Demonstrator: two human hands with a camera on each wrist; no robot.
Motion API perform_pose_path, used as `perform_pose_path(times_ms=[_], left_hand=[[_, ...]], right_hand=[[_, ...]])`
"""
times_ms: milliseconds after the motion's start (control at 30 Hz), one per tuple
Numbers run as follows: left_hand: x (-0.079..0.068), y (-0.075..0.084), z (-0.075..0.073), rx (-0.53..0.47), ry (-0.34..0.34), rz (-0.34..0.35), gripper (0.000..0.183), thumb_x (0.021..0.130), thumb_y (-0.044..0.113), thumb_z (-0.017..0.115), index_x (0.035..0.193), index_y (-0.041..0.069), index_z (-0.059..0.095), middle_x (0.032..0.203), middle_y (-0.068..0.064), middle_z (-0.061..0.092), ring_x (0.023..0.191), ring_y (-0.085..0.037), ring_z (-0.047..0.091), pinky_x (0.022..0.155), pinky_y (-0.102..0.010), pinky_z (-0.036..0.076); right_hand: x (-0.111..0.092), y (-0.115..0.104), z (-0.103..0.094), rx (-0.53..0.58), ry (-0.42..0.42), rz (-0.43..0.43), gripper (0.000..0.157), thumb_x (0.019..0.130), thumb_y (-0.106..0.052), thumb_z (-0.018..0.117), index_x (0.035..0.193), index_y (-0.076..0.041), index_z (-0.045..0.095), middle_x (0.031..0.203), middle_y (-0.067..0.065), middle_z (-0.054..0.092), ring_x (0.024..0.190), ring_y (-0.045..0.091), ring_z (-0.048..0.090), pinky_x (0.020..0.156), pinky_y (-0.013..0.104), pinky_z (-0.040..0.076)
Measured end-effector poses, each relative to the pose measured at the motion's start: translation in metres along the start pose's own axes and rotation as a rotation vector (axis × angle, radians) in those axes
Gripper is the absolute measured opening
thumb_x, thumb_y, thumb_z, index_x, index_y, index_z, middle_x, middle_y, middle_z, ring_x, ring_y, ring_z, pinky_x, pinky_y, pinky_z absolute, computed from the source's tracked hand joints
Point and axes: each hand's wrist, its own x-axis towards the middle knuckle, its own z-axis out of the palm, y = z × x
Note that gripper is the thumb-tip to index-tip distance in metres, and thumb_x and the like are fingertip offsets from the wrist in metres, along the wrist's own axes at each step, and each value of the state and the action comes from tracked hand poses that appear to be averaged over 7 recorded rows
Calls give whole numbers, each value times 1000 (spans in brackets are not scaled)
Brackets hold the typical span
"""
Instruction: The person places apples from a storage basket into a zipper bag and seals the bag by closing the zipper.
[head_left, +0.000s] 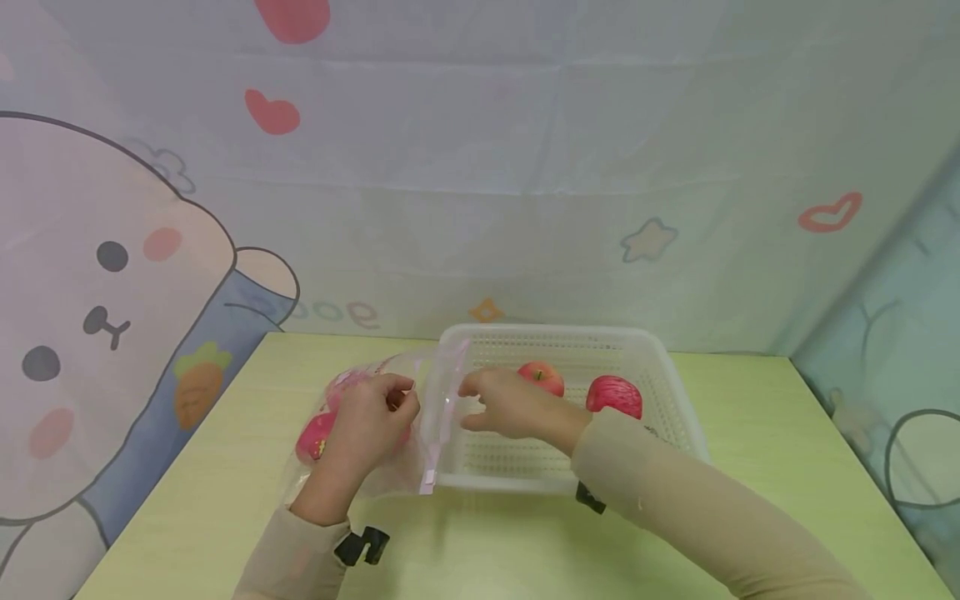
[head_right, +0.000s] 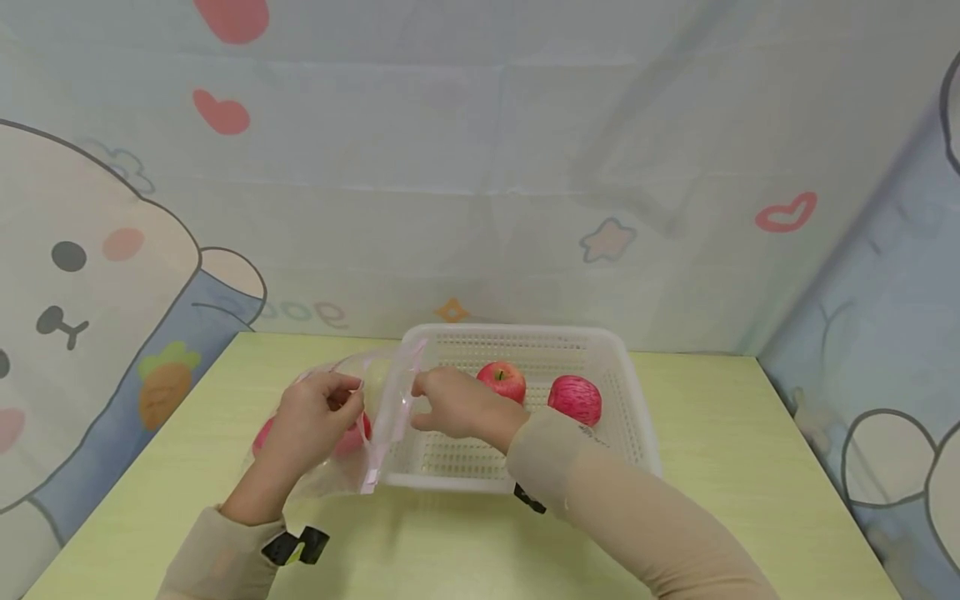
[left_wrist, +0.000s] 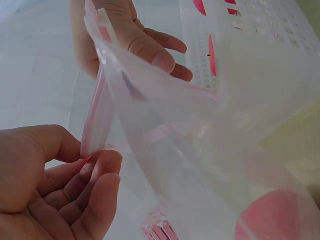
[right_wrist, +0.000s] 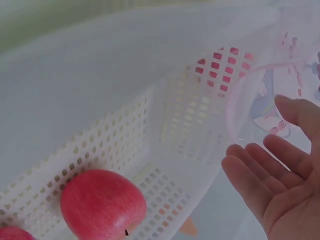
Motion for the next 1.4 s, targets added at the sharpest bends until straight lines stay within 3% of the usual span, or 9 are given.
perform_pose_path(times_ms=[333,467,600,700,767,833,1100,1267,1400], left_hand=[[-1,0,-1,4,-6,-6,18,79,10,58,91,0,68,72,-6,64,60,-12,53,54,-22,45],[-1,1,-1,1,-13,-10,19,79,10,58,92,0,67,72,-6,64,60,-12,53,55,-22,45],[-1,0,-1,-2,-17,-13,19,79,10,58,92,-1,67,72,-6,64,61,-13,53,54,-22,45],[-1,-1,0,-2,-17,-14,19,79,10,58,92,-1,67,71,-6,63,61,-13,53,53,-21,45],[-1,-1,0,-3,-17,-14,19,79,10,58,92,-1,67,71,-6,63,60,-12,53,53,-21,45],[-2,-1,0,-2,-18,-15,18,79,10,58,91,0,67,70,-6,63,59,-12,52,53,-21,44],[-4,-1,1,2,-15,-22,16,78,11,60,88,1,66,68,-4,60,57,-11,49,51,-21,43],[-7,-1,1,1,-14,-27,16,78,12,59,89,2,66,69,-4,59,58,-11,49,50,-20,44],[-8,-2,2,-4,-19,-43,15,78,13,60,87,3,65,68,-3,58,57,-12,49,50,-21,44]], right_hand=[[-5,7,-5,-54,-130,-22,44,77,-32,68,115,-12,58,112,-1,60,102,14,55,83,27,44],[-7,8,-10,-85,-154,20,47,76,-35,68,118,-17,57,113,-3,59,100,10,53,74,29,37],[-9,10,-14,-154,-174,72,49,74,-42,68,118,-23,56,113,-10,58,92,6,50,77,37,27],[-9,13,-16,-173,-191,73,49,74,-41,68,119,-22,56,115,-10,58,96,6,52,89,39,26],[-9,15,-16,-155,-199,59,50,75,-37,69,119,-18,56,118,-6,57,103,10,53,92,36,33],[-9,17,-16,-136,-206,45,50,76,-33,69,120,-13,56,120,-2,56,109,14,52,90,32,39],[-9,26,-17,-136,-212,96,50,76,-32,69,120,-13,55,123,-2,55,112,15,51,93,30,39],[-8,29,-18,-138,-211,123,52,75,-31,70,121,-12,55,116,-2,58,100,13,56,91,31,40],[-8,33,-18,-123,-213,139,51,76,-28,69,121,-11,53,92,-5,60,81,9,55,86,31,42]])
